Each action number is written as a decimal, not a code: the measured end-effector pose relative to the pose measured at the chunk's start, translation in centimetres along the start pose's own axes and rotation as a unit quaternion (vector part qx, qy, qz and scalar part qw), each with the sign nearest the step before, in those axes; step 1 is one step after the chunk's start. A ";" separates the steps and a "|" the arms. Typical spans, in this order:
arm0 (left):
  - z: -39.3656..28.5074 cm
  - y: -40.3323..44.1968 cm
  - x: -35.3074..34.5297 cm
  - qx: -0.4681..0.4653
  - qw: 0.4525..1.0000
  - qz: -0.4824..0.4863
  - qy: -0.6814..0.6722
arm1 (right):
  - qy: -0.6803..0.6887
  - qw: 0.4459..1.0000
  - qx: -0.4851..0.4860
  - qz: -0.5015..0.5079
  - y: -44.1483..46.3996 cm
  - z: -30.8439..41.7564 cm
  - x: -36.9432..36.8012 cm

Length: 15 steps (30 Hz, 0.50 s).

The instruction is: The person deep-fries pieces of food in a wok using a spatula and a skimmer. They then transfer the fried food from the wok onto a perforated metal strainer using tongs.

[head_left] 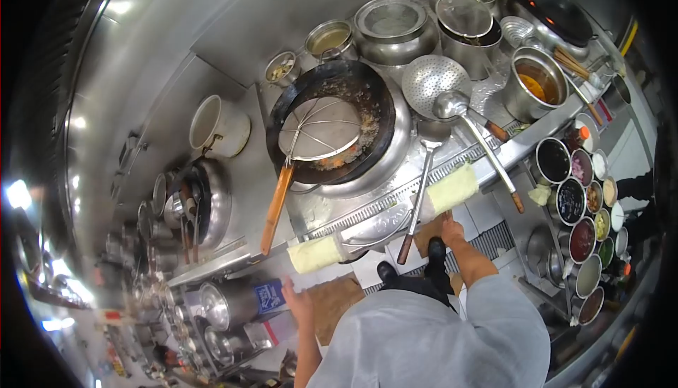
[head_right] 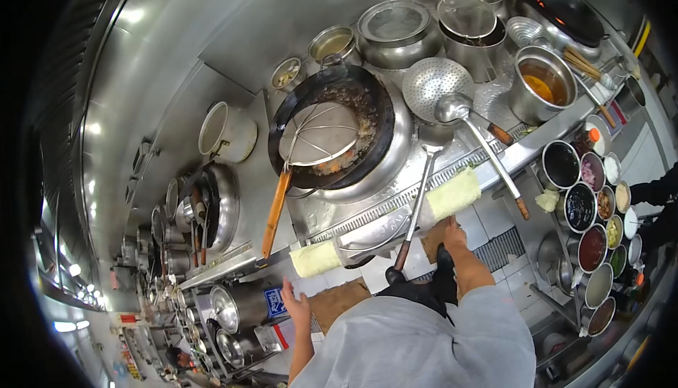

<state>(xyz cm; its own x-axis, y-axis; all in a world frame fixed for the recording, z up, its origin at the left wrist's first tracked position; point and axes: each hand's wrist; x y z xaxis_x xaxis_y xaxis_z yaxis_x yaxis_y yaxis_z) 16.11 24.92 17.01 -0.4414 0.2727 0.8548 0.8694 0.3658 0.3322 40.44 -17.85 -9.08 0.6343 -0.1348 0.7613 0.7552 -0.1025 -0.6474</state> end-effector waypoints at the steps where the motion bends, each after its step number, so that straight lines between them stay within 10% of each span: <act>1: 0.0 -0.5 0.0 0.013 1.000 0.023 -0.007 | -0.014 0.999 0.006 0.036 0.3 0.0 0.2; 7: -1.2 2.3 0.3 -0.027 0.998 -0.007 0.053 | 0.229 0.973 0.029 -0.018 -3.9 -2.0 2.0; 9: -1.5 5.1 0.6 -0.020 0.997 -0.041 0.058 | 0.202 0.977 0.023 -0.061 0.5 -5.1 -7.6; 15: 1.0 15.2 1.5 -0.096 0.989 -0.070 0.092 | 0.120 0.975 0.083 0.168 1.4 -15.7 -17.9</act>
<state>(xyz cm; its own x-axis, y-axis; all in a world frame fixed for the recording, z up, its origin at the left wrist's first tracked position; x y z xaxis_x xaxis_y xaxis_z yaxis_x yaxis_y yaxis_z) 28.43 31.83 22.98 -0.5285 0.0591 0.8469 0.8362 0.2083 0.5073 27.55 -31.07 -24.21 0.8091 -0.3621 0.4629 0.5397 0.1460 -0.8291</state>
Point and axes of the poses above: each hand's wrist, its own y-axis towards the middle knuckle, its own x-axis out of the back of the hand, z = x × y, and after that the axes turned 14 degrees about -x, right-handed
